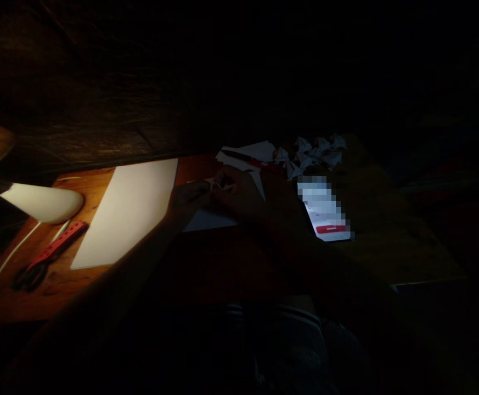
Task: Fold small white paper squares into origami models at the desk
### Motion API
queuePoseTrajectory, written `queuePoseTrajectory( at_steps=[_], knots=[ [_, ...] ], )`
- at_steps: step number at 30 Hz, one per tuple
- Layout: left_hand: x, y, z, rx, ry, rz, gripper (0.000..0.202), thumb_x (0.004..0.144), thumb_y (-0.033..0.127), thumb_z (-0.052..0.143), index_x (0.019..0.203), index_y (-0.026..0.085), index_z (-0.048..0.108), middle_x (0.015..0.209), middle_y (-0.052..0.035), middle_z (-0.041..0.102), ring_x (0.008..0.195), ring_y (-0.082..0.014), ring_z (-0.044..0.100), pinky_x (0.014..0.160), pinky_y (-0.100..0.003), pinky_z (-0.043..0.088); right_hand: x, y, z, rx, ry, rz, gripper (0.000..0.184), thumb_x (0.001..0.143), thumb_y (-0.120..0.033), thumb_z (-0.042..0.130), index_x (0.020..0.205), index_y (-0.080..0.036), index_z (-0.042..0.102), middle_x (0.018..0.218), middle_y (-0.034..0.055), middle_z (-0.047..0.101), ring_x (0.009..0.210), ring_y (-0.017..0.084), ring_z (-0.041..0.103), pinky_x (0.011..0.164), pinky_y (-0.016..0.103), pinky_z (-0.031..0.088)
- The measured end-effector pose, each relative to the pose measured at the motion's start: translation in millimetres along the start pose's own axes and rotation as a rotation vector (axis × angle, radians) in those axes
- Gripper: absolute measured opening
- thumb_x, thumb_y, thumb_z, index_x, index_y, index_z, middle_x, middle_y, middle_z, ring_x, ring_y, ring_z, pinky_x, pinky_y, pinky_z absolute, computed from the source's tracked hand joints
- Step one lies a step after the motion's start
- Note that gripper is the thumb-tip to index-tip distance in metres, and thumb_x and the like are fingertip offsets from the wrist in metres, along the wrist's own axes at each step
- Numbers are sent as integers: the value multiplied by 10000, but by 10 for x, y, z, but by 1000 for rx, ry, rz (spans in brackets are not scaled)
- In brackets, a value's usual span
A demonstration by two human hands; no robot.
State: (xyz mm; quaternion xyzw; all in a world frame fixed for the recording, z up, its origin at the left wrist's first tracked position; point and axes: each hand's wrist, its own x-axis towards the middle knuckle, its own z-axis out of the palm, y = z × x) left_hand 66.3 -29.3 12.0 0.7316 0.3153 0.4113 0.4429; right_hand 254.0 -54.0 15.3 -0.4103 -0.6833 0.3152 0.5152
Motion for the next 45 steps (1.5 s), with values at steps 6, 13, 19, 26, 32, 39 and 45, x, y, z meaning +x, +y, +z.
queuePoseTrajectory(
  at_steps=[6, 13, 19, 26, 32, 39, 45],
  knots=[
    [1, -1, 5, -3, -6, 25, 238, 884, 410, 730, 866, 176, 770, 886, -59, 779, 830, -172, 730, 780, -271, 605, -13, 3, 4, 67, 3, 10, 262, 853, -467, 699, 846, -237, 574, 810, -5, 602, 752, 162, 522, 688, 303, 427],
    [-4, -43, 6, -24, 14, 23, 255, 882, 426, 739, 879, 172, 765, 915, -62, 788, 851, -182, 739, 804, -279, 609, -22, 35, 10, 77, 5, 2, 250, 857, -451, 699, 857, -232, 579, 835, 0, 616, 767, 161, 535, 703, 303, 431],
    [-8, -37, -10, 33, -9, 39, 239, 908, 405, 707, 916, 176, 774, 959, -72, 788, 924, -196, 748, 858, -297, 611, -28, -13, 4, 36, 11, 47, 251, 862, -461, 692, 849, -239, 576, 827, 3, 625, 767, 170, 547, 687, 301, 432],
    [-11, -58, -2, 86, -14, 57, 168, 909, 288, 667, 952, 163, 772, 981, -82, 793, 930, -196, 748, 861, -302, 618, -29, -44, 10, 24, 22, 65, 248, 867, -465, 680, 852, -237, 583, 833, 8, 646, 782, 170, 570, 711, 305, 454],
    [-12, -81, 18, 114, -6, 105, 183, 881, 208, 609, 954, 157, 769, 986, -80, 786, 908, -168, 738, 852, -280, 611, -45, -134, 18, -115, 57, 42, 117, 845, -326, 658, 825, -239, 582, 825, 15, 680, 764, 178, 578, 723, 319, 467],
    [-53, -53, -10, 317, 12, 174, 282, 811, 116, 575, 1000, 155, 781, 957, -79, 775, 882, -179, 714, 857, -301, 605, -80, -210, 54, -248, 97, 83, 132, 839, -338, 689, 834, -236, 606, 814, 16, 706, 730, 179, 593, 669, 316, 433],
    [-63, 5, -38, 448, 15, 261, 317, 805, 117, 572, 1032, 178, 784, 951, -71, 782, 877, -190, 711, 868, -311, 603, -71, -157, 89, -271, 120, 79, 132, 830, -328, 705, 817, -233, 615, 792, 18, 697, 711, 177, 589, 643, 320, 400]
  ],
)
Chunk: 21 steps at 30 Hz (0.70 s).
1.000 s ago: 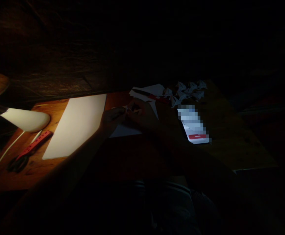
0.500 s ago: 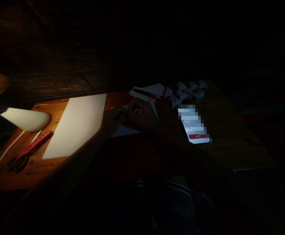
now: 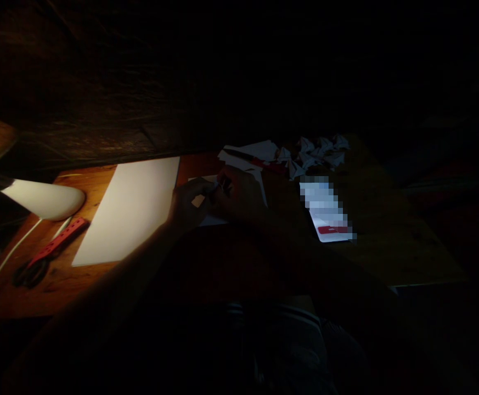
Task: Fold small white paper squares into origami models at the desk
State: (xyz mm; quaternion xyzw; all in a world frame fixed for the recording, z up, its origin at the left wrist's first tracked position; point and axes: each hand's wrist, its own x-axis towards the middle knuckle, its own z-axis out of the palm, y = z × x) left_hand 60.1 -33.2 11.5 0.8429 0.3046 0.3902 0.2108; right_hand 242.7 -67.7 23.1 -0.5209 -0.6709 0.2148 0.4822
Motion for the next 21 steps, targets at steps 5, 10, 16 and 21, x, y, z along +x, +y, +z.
queuePoseTrajectory(
  at_steps=[5, 10, 16, 21],
  knots=[
    [9, 17, -16, 55, 6, 10, 287, 804, 123, 602, 1027, 185, 772, 972, -66, 786, 883, -193, 709, 842, -305, 591, 4, 17, 2, 16, 8, 18, 216, 870, -421, 713, 816, -234, 619, 781, 8, 692, 701, 173, 584, 644, 316, 408],
    [14, 21, -27, 99, 18, 27, 261, 803, 111, 612, 1002, 179, 767, 937, -63, 770, 856, -188, 702, 803, -293, 571, 10, 20, -7, 34, -18, 38, 266, 888, -476, 722, 842, -225, 644, 794, 17, 695, 729, 180, 604, 670, 319, 437],
    [10, 22, -21, 116, 25, 6, 228, 835, 123, 605, 983, 189, 765, 931, -57, 772, 836, -179, 682, 788, -282, 563, 16, 16, -12, 96, -36, -6, 320, 898, -527, 714, 818, -237, 607, 793, 24, 694, 719, 177, 596, 669, 316, 451],
    [5, 23, 4, 53, 75, 23, 179, 888, 174, 594, 948, 175, 762, 849, -49, 734, 762, -162, 655, 711, -267, 525, 14, 16, -28, 140, -28, -5, 375, 890, -607, 723, 853, -258, 591, 803, 23, 695, 740, 191, 603, 688, 325, 487]
  ],
)
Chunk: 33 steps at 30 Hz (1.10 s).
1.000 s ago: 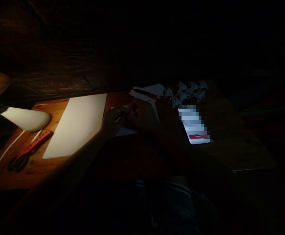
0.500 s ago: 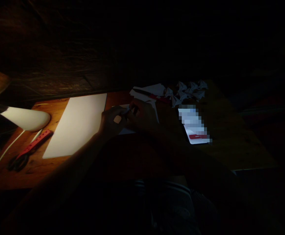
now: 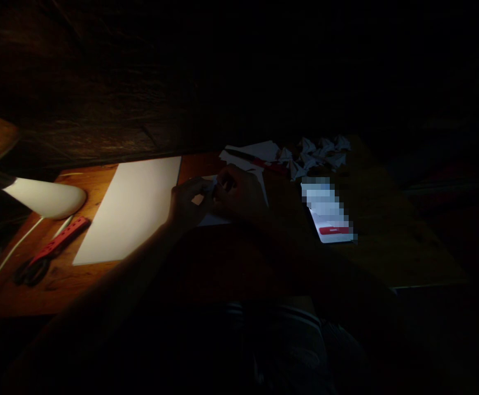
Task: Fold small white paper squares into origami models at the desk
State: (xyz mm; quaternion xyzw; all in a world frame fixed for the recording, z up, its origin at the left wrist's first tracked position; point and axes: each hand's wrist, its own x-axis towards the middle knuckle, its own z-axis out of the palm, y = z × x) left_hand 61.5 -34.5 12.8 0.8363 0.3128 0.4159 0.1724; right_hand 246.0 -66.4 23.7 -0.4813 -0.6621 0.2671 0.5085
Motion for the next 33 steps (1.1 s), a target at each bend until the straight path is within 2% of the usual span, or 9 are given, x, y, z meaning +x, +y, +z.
queuePoseTrajectory(
  at_steps=[7, 15, 20, 24, 29, 33],
  knots=[
    [1, 7, -5, -69, 0, -71, 124, 911, 204, 629, 915, 180, 750, 850, -45, 739, 761, -152, 665, 759, -275, 538, -26, -37, -56, 91, 3, -114, 206, 936, -464, 633, 938, -260, 653, 948, 47, 728, 888, 215, 661, 812, 362, 538],
    [1, 19, -12, -48, -12, -81, 149, 920, 165, 597, 901, 188, 742, 833, -40, 722, 801, -164, 676, 797, -286, 564, 2, -26, -30, 163, 13, -96, 137, 884, -372, 700, 894, -239, 669, 901, 25, 730, 841, 190, 662, 794, 344, 528],
    [-6, 19, -8, -6, -1, -22, 161, 942, 158, 574, 888, 187, 722, 843, -39, 727, 806, -158, 679, 791, -276, 569, 5, -18, -23, 156, 11, -34, 202, 888, -424, 736, 889, -234, 666, 892, 23, 731, 845, 188, 661, 808, 343, 541],
    [-11, -2, -3, 34, 25, 52, 140, 924, 138, 583, 912, 178, 716, 869, -41, 739, 803, -147, 684, 750, -256, 560, -1, -11, -10, 232, 9, -9, 278, 901, -488, 762, 878, -229, 664, 899, 24, 728, 846, 178, 659, 826, 343, 551],
    [-12, -5, -11, 47, 53, 124, 142, 941, 146, 597, 999, 167, 725, 908, -44, 752, 814, -143, 692, 762, -250, 570, 38, 40, 4, 357, -27, 51, 380, 819, -560, 850, 862, -234, 660, 882, 21, 715, 840, 177, 652, 807, 338, 555],
    [-14, 0, -18, 61, 48, 147, 133, 954, 160, 606, 1008, 165, 727, 921, -45, 752, 830, -144, 699, 764, -250, 570, 99, 104, -18, 453, -106, 57, 440, 756, -591, 892, 846, -228, 661, 857, 10, 668, 796, 161, 624, 762, 317, 544]
  ],
)
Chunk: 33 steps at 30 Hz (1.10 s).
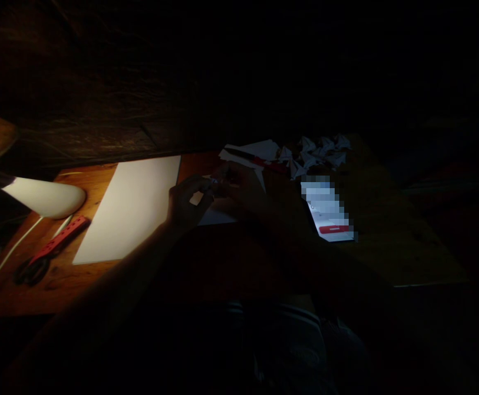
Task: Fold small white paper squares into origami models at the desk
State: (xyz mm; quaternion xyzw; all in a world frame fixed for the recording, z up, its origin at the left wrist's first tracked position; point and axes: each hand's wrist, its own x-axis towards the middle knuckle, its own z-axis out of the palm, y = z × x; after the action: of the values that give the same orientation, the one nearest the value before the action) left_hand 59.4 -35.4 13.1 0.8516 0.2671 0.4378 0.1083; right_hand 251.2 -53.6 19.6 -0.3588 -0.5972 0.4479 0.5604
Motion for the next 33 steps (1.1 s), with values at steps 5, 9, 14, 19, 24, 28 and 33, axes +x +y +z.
queuePoseTrajectory(
  at_steps=[5, 9, 14, 19, 24, 28, 33],
  knots=[
    [-5, 6, -2, -42, -24, -50, 116, 951, 160, 611, 976, 179, 722, 966, -51, 766, 866, -152, 704, 832, -278, 583, 34, 18, -39, 71, -63, 37, 476, 737, -599, 904, 818, -231, 614, 815, -13, 594, 756, 143, 571, 726, 304, 527],
    [3, 22, -10, -67, -40, -36, 116, 926, 123, 604, 930, 179, 706, 959, -53, 755, 882, -156, 703, 834, -280, 577, 22, -30, -50, 91, -71, 62, 468, 726, -532, 938, 799, -230, 589, 798, -31, 557, 732, 125, 543, 711, 290, 523],
    [7, 19, 11, -127, -62, -62, 112, 903, 110, 603, 887, 180, 689, 967, -54, 754, 880, -154, 703, 808, -271, 571, -13, -96, -30, 177, -76, 144, 477, 681, -498, 970, 780, -226, 590, 771, -43, 551, 703, 114, 537, 661, 267, 511],
    [-11, -43, 77, -204, -37, -151, 109, 942, 213, 606, 893, 182, 697, 888, -42, 733, 822, -147, 686, 757, -262, 553, -46, -126, 5, 304, -56, 239, 455, 685, -470, 959, 829, -235, 596, 826, -18, 620, 759, 142, 600, 674, 287, 547],
    [-12, -64, 88, -267, -51, -207, 116, 951, 243, 606, 915, 185, 700, 903, -39, 735, 805, -138, 679, 746, -255, 553, -38, -33, 12, 239, 18, 205, 566, 673, -462, 960, 1032, -266, 569, 806, -38, 661, 735, 151, 625, 680, 299, 555],
    [-3, -63, 80, -269, -71, -221, 122, 954, 243, 601, 918, 183, 702, 904, -44, 741, 812, -145, 685, 754, -263, 566, -56, -1, 22, 98, 56, 171, 592, 734, -486, 911, 1108, -275, 504, 811, -43, 665, 724, 147, 623, 653, 284, 525],
    [-12, -76, 97, -272, -85, -241, 138, 948, 229, 590, 935, 172, 714, 917, -62, 741, 852, -161, 701, 758, -268, 577, -63, -17, 56, -79, 110, 55, 455, 814, -436, 803, 1069, -272, 463, 837, -35, 628, 764, 154, 628, 661, 285, 507]
  ],
)
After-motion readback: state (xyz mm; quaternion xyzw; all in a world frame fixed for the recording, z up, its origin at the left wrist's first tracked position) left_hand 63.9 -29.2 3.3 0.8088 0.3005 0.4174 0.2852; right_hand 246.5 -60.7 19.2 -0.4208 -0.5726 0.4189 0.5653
